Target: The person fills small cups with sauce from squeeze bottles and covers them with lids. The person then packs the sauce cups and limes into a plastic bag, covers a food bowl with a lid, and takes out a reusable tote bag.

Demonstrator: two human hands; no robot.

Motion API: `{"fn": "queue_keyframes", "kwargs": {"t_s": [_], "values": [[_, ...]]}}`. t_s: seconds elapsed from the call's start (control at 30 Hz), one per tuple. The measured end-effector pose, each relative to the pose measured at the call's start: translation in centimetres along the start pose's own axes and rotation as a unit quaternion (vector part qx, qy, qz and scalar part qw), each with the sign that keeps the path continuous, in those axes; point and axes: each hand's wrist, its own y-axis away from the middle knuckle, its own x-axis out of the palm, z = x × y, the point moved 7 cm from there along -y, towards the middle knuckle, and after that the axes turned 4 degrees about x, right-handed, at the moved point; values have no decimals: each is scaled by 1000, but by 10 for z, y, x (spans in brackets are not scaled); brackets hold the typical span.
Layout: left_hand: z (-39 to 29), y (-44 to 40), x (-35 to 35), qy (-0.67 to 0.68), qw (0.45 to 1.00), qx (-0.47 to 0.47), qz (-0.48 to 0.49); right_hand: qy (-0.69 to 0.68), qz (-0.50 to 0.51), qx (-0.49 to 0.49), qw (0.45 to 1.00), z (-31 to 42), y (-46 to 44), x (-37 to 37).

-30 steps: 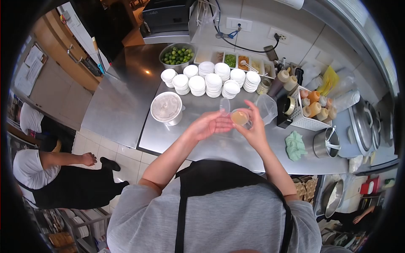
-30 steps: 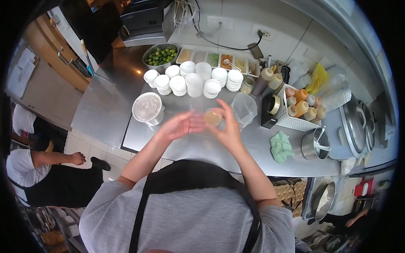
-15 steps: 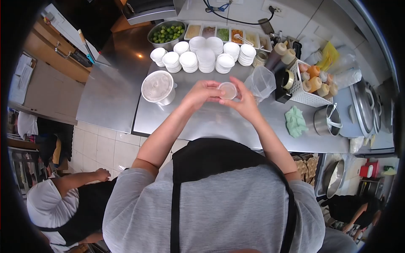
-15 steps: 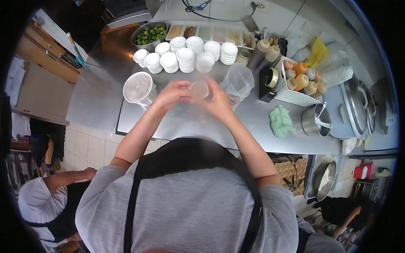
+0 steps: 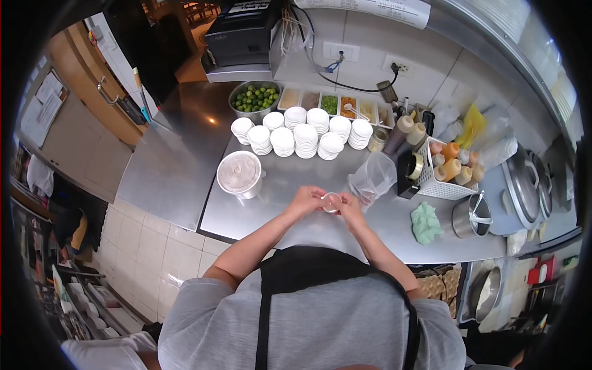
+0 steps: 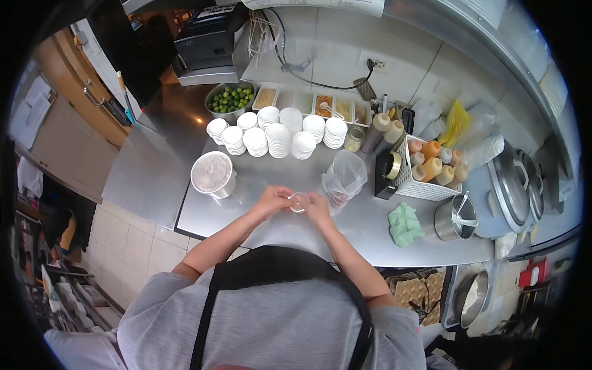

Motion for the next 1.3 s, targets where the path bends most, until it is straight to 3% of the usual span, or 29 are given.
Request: {"fn": "queue_keyframes", "kwargs": {"t_s": [0.17, 0.2, 0.23, 0.27, 0.3, 0.33, 0.37, 0.43, 0.47, 0.6, 1.13, 1.23, 1.3], "values": [[-2, -6, 2, -22, 999, -23, 24, -24, -12, -2, 1000, -4, 5, -4], [-28, -12, -5, -197, 979, 50, 27, -21, -3, -4, 1000, -10, 3, -5], [-61, -18, -9, -365, 923, 122, 30, -17, 5, -6, 1000, -15, -1, -6], [-121, -15, -18, -347, 928, 136, -17, -17, 5, -7, 1000, -25, -5, -8], [-147, -44, -44, -338, 910, 227, -85, 109, 12, -9, 994, -38, -11, -9], [-216, -32, -53, -303, 888, 317, -138, 234, 19, -12, 972, -47, -12, -8], [-271, -33, -58, -187, 873, 447, -52, 234, 20, -12, 972, -48, -7, -7], [-345, -13, -78, -156, 807, 538, -185, 337, 26, -65, 939, -35, 9, 2], [-366, -10, -78, -83, 798, 586, -115, 387, 2, -101, 917, -39, 8, 1], [-389, -11, -93, 117, 846, 511, -99, 361, -22, -150, 920, -35, 14, 0], [-382, 7, -88, 108, 868, 473, -104, 409, -64, -200, 888, -16, 26, 1], [-374, 8, -89, 93, 855, 493, -134, 364, -39, -260, 893, 29, 43, -2], [-365, 22, -82, -104, 737, 616, -259, 343, -53, -310, 885, 101, 68, -24]]}}
